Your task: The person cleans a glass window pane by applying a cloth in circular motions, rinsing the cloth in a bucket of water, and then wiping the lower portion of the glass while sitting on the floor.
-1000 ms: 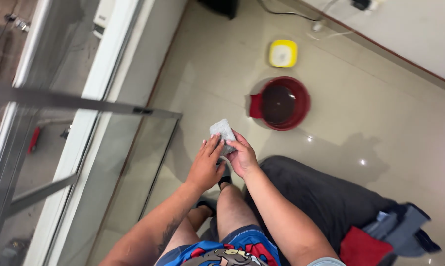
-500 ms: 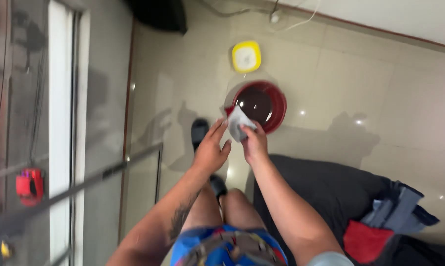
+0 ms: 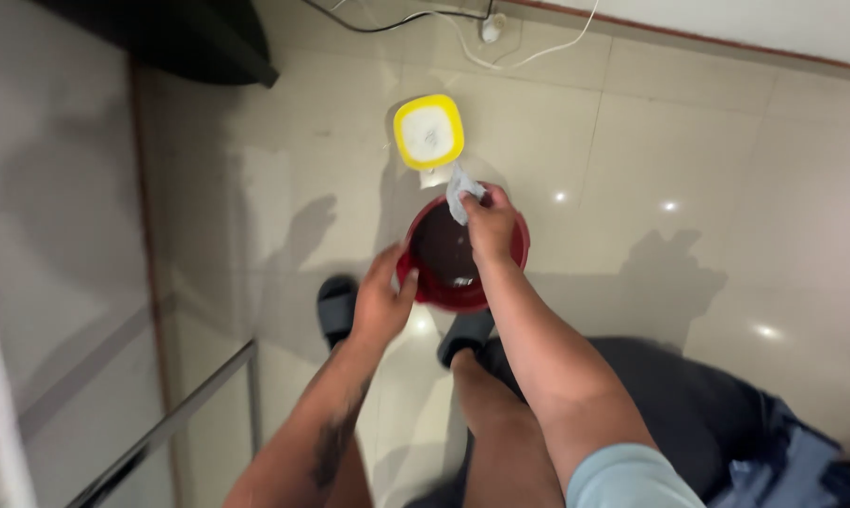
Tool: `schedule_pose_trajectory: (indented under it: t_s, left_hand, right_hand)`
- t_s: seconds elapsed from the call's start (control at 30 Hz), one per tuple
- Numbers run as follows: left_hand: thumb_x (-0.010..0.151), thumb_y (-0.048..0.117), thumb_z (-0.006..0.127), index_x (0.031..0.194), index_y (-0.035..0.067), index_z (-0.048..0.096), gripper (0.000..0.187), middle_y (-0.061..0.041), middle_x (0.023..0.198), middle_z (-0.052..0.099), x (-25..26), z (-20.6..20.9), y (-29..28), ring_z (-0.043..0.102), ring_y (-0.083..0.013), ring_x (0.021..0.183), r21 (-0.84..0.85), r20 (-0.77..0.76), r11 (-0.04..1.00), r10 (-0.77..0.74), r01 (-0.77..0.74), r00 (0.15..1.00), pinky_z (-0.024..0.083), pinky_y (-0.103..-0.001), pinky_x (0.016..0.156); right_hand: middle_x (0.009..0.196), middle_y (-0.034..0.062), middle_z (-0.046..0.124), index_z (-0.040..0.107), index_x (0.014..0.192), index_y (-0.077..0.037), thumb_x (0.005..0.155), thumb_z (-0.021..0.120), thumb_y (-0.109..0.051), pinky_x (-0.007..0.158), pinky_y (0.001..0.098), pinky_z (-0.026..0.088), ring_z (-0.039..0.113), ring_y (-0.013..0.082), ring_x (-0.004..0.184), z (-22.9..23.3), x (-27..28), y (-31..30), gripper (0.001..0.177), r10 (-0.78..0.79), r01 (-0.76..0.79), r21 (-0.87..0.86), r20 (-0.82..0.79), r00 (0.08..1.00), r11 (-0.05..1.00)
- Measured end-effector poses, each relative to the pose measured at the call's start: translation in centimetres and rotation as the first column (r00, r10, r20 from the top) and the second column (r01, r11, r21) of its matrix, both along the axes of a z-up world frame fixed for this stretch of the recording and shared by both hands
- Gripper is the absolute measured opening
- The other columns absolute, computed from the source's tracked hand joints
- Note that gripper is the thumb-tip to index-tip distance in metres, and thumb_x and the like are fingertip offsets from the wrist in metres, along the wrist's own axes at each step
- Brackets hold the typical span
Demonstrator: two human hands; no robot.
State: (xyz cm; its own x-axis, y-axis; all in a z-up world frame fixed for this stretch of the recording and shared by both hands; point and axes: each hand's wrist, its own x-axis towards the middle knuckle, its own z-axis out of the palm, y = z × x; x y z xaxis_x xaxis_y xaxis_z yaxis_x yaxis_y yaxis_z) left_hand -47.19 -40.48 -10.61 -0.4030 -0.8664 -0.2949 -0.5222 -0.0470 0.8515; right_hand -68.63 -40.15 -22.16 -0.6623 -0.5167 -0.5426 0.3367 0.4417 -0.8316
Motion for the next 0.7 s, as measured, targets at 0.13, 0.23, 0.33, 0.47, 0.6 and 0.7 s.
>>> schedule_pose_trajectory:
  t_s: [0.13,0.23,0.33,0.47,0.6,0.7]
  left_hand:
    - [0.095,0.014,0.069,0.146,0.006,0.054,0.053,-0.021,0.142,0.06,0.1,-3.8,1.0,0.058,-0.0373,0.133,0.064,-0.004,0.998,0.005,-0.005,1.0,0.047,-0.042,0.11]
    - [0.094,0.015,0.068,0.148,0.009,0.051,0.058,-0.02,0.142,0.059,0.3,-4.4,-0.8,0.058,-0.036,0.133,0.135,0.046,0.99,-0.041,0.034,0.998,0.047,-0.042,0.11]
    - [0.091,0.013,0.073,0.146,0.005,0.051,0.06,-0.02,0.148,0.057,-0.3,-3.0,-3.4,0.05,-0.0377,0.141,0.058,-0.029,0.989,-0.133,0.135,0.991,0.043,-0.043,0.112]
    - [0.087,0.012,0.075,0.143,0.002,0.053,0.061,-0.019,0.147,0.057,-0.7,-2.9,-7.1,0.052,-0.0347,0.14,0.038,-0.092,0.978,-0.2,0.204,0.976,0.044,-0.042,0.113]
    - [0.085,0.012,0.077,0.138,0.001,0.059,0.057,-0.017,0.145,0.059,-1.6,-3.1,-9.3,0.054,-0.0339,0.138,-0.009,-0.051,0.955,-0.296,0.296,0.954,0.039,-0.043,0.112]
    - [0.086,0.013,0.077,0.137,0.001,0.059,0.056,-0.017,0.145,0.059,-2.7,-2.8,-10.0,0.056,-0.0336,0.136,-0.057,-0.075,0.941,-0.337,0.333,0.938,0.038,-0.043,0.11]
  right_hand:
    - [0.101,0.0092,0.069,0.067,0.108,-0.004,0.086,0.078,-0.008,0.083,0.0337,0.056,0.069,0.0222,0.091,-9.6,-3.0,-5.2,0.025,0.258,-0.208,0.169,-0.382,0.887,0.963]
    - [0.102,0.0115,0.066,0.068,0.1,-0.006,0.083,0.077,-0.005,0.081,0.0391,0.056,0.068,0.0288,0.091,-17.6,-3.5,-8.3,0.019,0.434,-0.307,0.308,-0.606,0.666,0.901]
    - [0.101,0.0113,0.066,0.069,0.096,-0.008,0.083,0.072,-0.005,0.082,0.0446,0.055,0.065,0.0329,0.095,-24.3,-3.1,-9.9,0.014,0.496,-0.341,0.364,-0.699,0.514,0.867]
    - [0.103,0.0114,0.065,0.071,0.095,-0.01,0.084,0.066,-0.008,0.082,0.0482,0.055,0.064,0.0343,0.099,-27.3,-2.3,-12.4,0.013,0.722,-0.418,0.59,-0.604,0.339,0.69]
    - [0.11,0.0096,0.067,0.074,0.099,-0.013,0.087,0.062,-0.007,0.088,0.0453,0.055,0.064,0.0303,0.104,-31.7,-2.0,-12.9,0.018,0.852,-0.506,0.686,-0.406,0.329,0.522]
    - [0.114,0.0088,0.069,0.076,0.105,-0.014,0.09,0.061,-0.007,0.09,0.0441,0.055,0.065,0.0302,0.108,-33.0,-2.6,-13.2,0.022,0.861,-0.558,0.656,-0.376,0.342,0.508]
